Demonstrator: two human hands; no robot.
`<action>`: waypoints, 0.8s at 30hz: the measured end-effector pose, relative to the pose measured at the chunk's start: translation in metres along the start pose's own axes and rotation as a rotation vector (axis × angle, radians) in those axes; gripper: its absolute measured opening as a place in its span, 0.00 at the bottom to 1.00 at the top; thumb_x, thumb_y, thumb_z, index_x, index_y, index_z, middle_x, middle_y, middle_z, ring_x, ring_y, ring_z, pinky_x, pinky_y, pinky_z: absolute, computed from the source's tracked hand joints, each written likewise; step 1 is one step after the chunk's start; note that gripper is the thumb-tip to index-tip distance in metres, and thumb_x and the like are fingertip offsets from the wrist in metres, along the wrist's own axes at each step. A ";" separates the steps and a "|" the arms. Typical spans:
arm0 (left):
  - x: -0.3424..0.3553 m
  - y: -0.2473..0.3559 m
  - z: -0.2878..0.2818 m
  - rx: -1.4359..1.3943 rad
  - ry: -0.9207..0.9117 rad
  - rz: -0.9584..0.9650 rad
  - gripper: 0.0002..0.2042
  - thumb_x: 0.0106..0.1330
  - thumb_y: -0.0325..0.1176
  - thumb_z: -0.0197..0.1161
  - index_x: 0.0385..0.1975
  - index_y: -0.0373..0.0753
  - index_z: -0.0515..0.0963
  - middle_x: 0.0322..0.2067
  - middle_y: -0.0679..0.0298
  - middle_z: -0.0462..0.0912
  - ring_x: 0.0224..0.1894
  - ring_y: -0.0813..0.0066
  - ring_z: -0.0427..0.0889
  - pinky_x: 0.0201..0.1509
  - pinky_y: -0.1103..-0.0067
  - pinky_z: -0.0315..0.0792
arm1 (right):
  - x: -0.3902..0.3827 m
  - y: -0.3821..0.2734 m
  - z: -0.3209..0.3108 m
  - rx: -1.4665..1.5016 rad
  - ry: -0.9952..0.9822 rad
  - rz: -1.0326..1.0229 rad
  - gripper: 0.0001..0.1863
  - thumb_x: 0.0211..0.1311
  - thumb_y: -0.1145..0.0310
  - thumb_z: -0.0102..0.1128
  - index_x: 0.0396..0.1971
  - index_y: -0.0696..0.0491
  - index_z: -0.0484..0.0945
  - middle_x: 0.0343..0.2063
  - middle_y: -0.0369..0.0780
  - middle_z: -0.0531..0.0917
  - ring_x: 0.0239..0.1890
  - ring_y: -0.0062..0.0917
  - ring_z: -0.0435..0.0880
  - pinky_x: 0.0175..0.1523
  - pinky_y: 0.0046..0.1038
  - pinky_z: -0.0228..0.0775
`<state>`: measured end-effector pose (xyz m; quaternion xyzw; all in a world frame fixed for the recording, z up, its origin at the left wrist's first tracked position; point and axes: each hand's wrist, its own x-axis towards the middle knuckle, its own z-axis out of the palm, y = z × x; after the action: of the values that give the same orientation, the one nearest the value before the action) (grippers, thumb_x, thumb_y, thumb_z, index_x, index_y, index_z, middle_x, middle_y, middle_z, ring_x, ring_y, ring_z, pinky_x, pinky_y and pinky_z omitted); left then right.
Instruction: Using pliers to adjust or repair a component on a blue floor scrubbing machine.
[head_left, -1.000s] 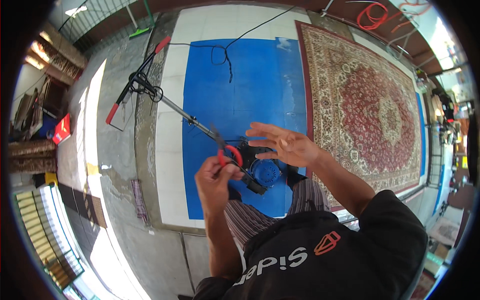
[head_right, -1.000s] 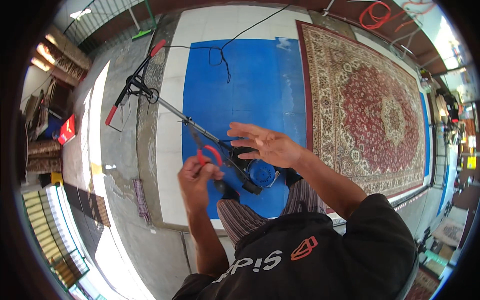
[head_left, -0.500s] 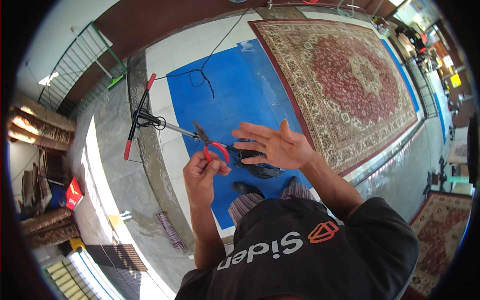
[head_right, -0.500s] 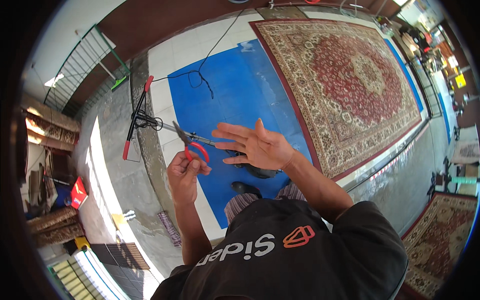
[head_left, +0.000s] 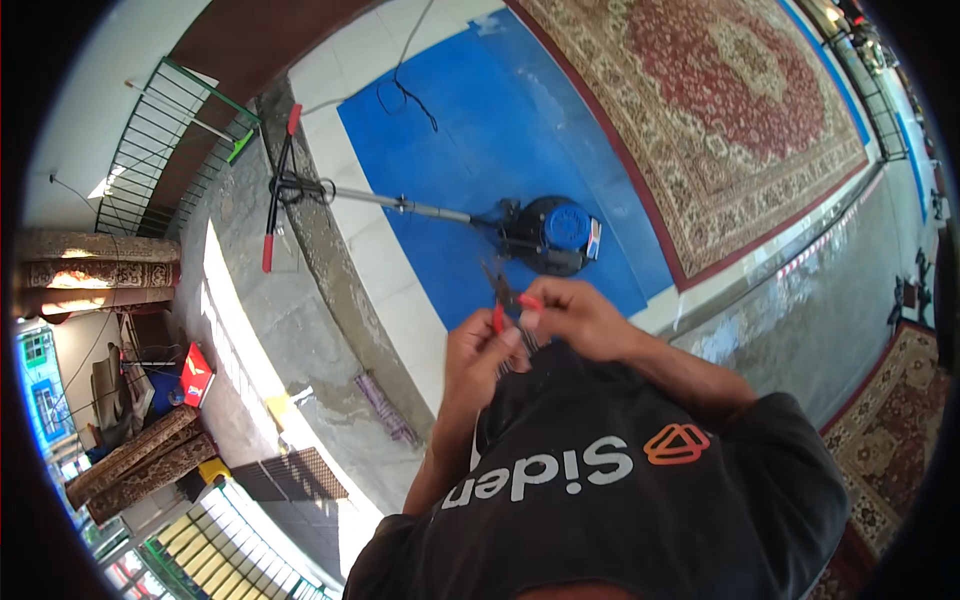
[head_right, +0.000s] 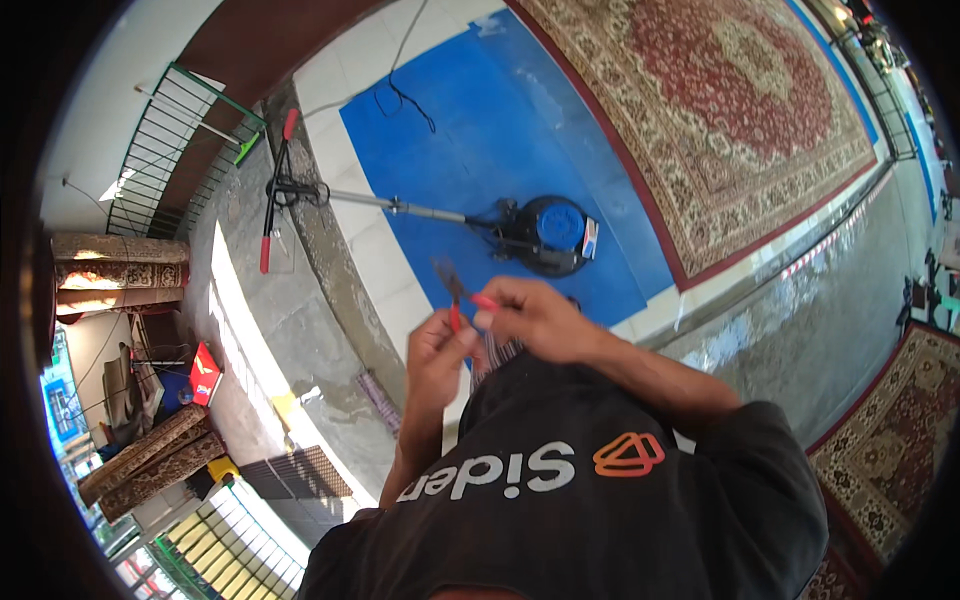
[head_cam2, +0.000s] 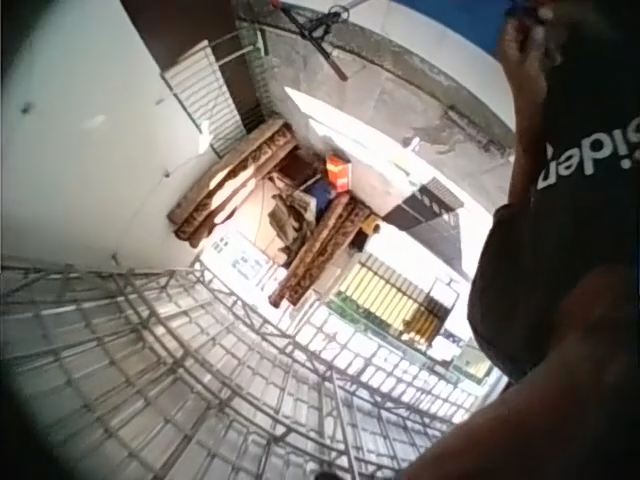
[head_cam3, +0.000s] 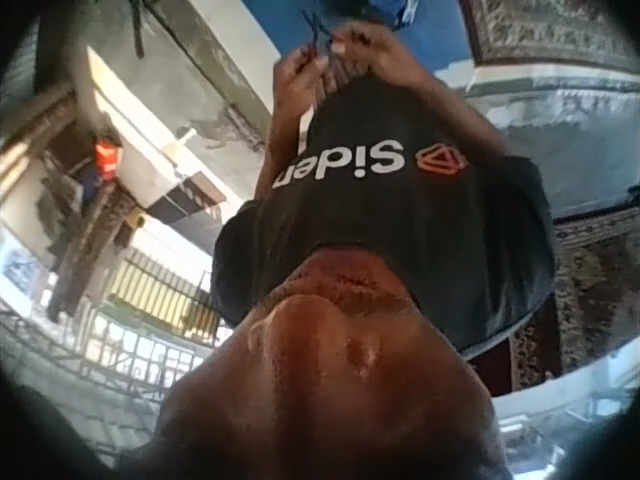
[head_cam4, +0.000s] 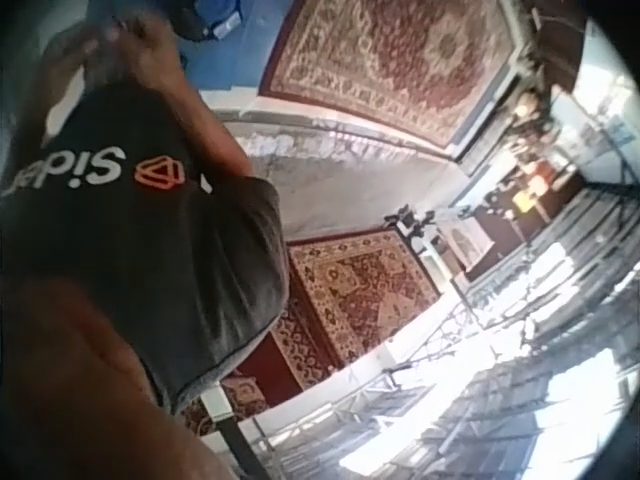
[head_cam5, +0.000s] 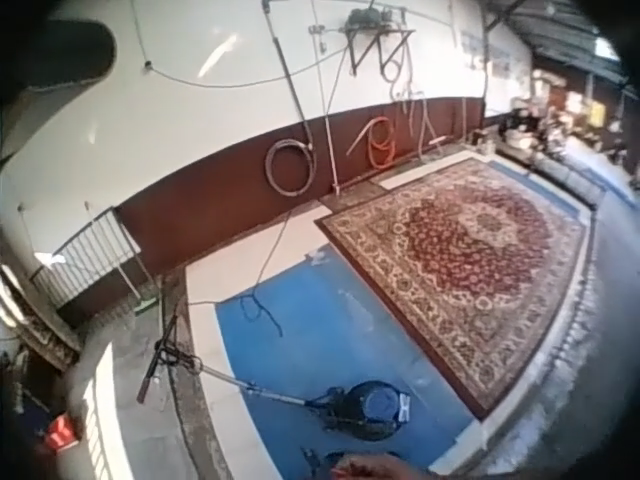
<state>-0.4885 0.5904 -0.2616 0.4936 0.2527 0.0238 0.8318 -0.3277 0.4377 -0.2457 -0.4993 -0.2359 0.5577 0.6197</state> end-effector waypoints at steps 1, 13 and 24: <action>-0.007 0.000 -0.007 -0.018 -0.009 -0.016 0.08 0.74 0.30 0.65 0.42 0.31 0.79 0.29 0.59 0.85 0.27 0.73 0.83 0.31 0.76 0.77 | -0.006 0.014 -0.002 0.069 -0.016 0.039 0.10 0.78 0.64 0.62 0.42 0.57 0.78 0.33 0.34 0.82 0.36 0.17 0.82 0.42 0.25 0.73; -0.006 -0.087 -0.098 0.134 -0.194 -0.248 0.13 0.77 0.31 0.63 0.53 0.28 0.81 0.38 0.57 0.89 0.37 0.72 0.89 0.42 0.76 0.82 | 0.009 0.162 0.058 0.491 0.205 0.208 0.15 0.78 0.55 0.62 0.49 0.52 0.79 0.39 0.34 0.82 0.39 0.15 0.78 0.46 0.23 0.70; 0.112 -0.242 -0.287 0.713 -0.162 -0.585 0.17 0.74 0.37 0.67 0.53 0.31 0.84 0.40 0.58 0.89 0.37 0.72 0.90 0.36 0.76 0.83 | 0.126 0.420 0.012 0.390 0.670 0.454 0.20 0.79 0.55 0.58 0.59 0.52 0.80 0.45 0.36 0.87 0.55 0.26 0.86 0.57 0.36 0.75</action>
<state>-0.5691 0.7309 -0.6182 0.6570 0.3078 -0.3386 0.5992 -0.4955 0.5077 -0.6443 -0.5653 0.2029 0.5212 0.6063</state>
